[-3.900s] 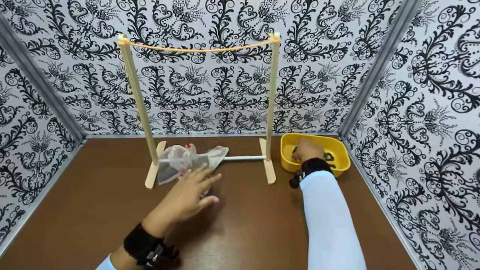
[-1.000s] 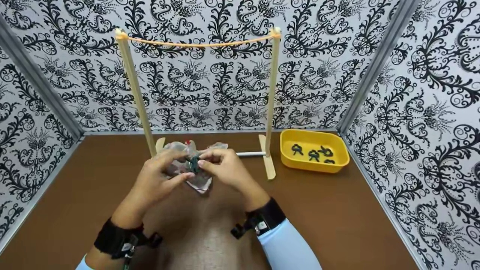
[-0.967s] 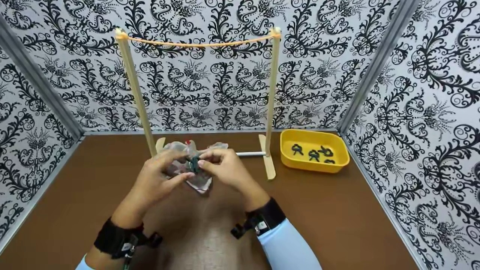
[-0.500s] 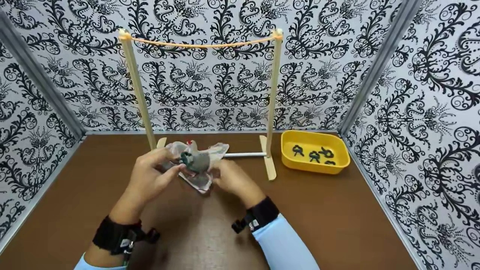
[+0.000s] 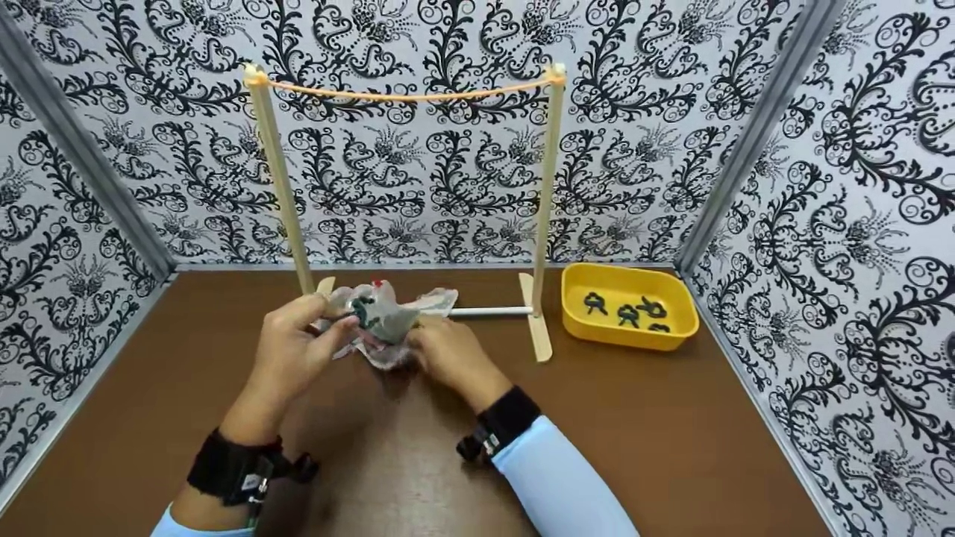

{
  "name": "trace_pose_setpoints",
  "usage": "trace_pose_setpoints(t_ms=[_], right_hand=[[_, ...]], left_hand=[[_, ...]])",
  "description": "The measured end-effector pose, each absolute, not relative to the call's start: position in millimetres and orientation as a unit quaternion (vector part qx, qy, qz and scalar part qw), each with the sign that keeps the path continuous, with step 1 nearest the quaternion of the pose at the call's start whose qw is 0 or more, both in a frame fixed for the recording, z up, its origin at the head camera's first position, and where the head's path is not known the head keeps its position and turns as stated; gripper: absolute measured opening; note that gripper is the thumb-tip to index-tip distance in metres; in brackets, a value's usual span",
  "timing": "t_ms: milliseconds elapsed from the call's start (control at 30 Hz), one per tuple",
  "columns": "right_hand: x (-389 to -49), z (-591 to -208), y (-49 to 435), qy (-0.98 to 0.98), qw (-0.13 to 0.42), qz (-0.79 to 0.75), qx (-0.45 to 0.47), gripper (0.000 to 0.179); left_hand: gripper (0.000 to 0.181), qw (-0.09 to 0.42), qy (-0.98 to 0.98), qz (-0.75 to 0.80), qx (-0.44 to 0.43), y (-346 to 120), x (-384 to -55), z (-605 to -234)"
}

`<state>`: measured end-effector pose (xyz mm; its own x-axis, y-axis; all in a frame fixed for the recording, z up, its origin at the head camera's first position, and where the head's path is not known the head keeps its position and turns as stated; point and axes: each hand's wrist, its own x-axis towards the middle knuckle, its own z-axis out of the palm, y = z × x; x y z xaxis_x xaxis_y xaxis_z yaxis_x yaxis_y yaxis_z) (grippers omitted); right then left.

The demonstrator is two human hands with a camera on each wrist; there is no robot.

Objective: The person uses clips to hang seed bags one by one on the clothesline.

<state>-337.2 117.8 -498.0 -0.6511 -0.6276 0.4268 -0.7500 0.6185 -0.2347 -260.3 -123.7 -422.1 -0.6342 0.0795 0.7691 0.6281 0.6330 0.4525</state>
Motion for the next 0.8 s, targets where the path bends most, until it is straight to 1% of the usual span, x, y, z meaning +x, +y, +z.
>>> trace_pose_setpoints(t_ms=[133,267,367,467,567,700,800], right_hand=[[-346.0,-468.9,110.2,-0.890,0.123,0.272,0.345,0.012],[-349.6,-424.5,104.5,-0.895,0.077,0.338,0.280,0.012],[-351.4,-390.4,105.0,-0.894,0.063,0.366,0.252,0.014],[-356.1,-357.9,108.0,-0.888,0.075,0.383,0.243,0.017],[-362.3,-325.8,110.7,-0.885,0.101,0.388,0.239,0.016],[-367.1,-286.6,112.5,-0.884,0.128,0.400,0.206,0.015],[-369.6,-263.0,109.9,-0.883,0.149,0.406,0.180,0.016]], left_hand=[[0.017,0.389,-0.816,-0.372,-0.212,-127.4,-261.2,-419.6],[0.015,0.409,-0.797,-0.389,-0.216,-132.3,-263.2,-417.3],[0.014,0.425,-0.784,-0.402,-0.209,-137.4,-263.3,-414.1],[0.013,0.440,-0.778,-0.403,-0.198,-143.2,-264.3,-407.8],[0.011,0.454,-0.780,-0.386,-0.189,-149.1,-270.0,-391.1],[0.012,0.465,-0.791,-0.354,-0.181,-153.7,-286.7,-349.7],[0.015,0.449,-0.801,-0.355,-0.174,-152.3,-301.4,-310.2]])
